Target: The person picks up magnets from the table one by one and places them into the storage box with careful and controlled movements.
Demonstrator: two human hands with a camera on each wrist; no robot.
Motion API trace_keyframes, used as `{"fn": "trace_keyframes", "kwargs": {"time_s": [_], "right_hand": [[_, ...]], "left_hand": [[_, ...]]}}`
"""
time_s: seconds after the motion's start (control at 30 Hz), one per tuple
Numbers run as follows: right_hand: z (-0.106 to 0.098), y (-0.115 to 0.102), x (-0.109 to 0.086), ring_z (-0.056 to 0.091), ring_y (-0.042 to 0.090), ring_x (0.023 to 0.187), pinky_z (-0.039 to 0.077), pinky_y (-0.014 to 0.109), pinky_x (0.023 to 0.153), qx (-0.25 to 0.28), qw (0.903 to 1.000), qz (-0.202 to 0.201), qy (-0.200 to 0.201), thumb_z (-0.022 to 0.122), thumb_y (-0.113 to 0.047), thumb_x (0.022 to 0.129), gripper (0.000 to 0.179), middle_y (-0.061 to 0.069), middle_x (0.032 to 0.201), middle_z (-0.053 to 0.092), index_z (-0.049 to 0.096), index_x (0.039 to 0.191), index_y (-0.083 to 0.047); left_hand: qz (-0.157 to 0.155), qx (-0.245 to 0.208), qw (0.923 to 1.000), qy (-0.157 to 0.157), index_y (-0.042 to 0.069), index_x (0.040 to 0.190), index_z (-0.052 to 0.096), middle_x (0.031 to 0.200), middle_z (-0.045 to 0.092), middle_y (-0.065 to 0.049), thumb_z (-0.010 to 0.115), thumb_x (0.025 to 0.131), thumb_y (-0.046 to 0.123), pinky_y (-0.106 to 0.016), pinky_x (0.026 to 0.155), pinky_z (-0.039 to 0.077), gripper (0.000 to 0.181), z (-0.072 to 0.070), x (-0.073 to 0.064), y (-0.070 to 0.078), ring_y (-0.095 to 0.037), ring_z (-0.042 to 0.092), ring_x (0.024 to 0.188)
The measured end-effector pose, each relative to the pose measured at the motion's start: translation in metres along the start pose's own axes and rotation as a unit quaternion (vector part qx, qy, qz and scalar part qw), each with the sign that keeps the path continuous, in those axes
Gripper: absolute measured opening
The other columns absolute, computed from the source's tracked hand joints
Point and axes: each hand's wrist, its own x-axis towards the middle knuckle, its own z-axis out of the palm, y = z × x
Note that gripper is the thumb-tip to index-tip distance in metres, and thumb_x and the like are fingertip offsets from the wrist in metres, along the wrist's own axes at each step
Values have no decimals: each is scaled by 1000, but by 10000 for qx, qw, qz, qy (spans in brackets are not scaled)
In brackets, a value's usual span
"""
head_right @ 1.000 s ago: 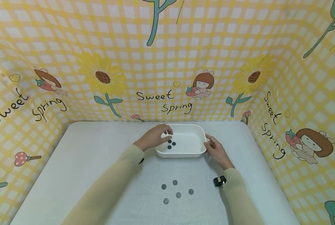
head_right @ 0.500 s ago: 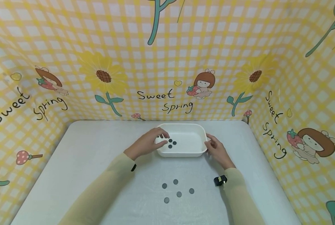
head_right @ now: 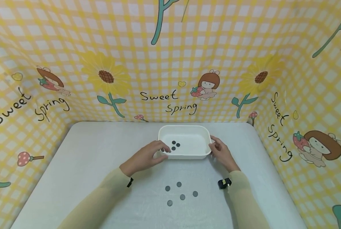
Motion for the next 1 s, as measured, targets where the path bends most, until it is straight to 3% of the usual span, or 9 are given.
{"fn": "trace_keyframes", "kwargs": {"time_s": [0.4,0.67,1.0], "right_hand": [[1,-2,1,58,21,84,51,29,72,75,9999,53,-44,58,-28,113,58,12,106,57,39,166,-15],[1,0,1,58,20,82,51,29,72,76,10000,25,-25,59,-28,113,58,11,104,58,40,166,-15],[0,3,2,59,22,85,51,29,71,112,9999,16,-46,58,-29,113,56,15,108,58,41,165,-18]], "left_hand": [[122,-6,9992,-374,18,126,71,120,70,5,78,101,23,-35,102,54,26,14,-23,3,-18,67,114],[302,376,9965,-680,22,125,72,122,70,11,78,101,24,-30,104,53,25,36,-35,0,-8,64,115],[339,645,9925,-979,24,124,75,118,70,13,79,100,26,-28,99,53,25,46,-45,2,-7,63,109]]}}
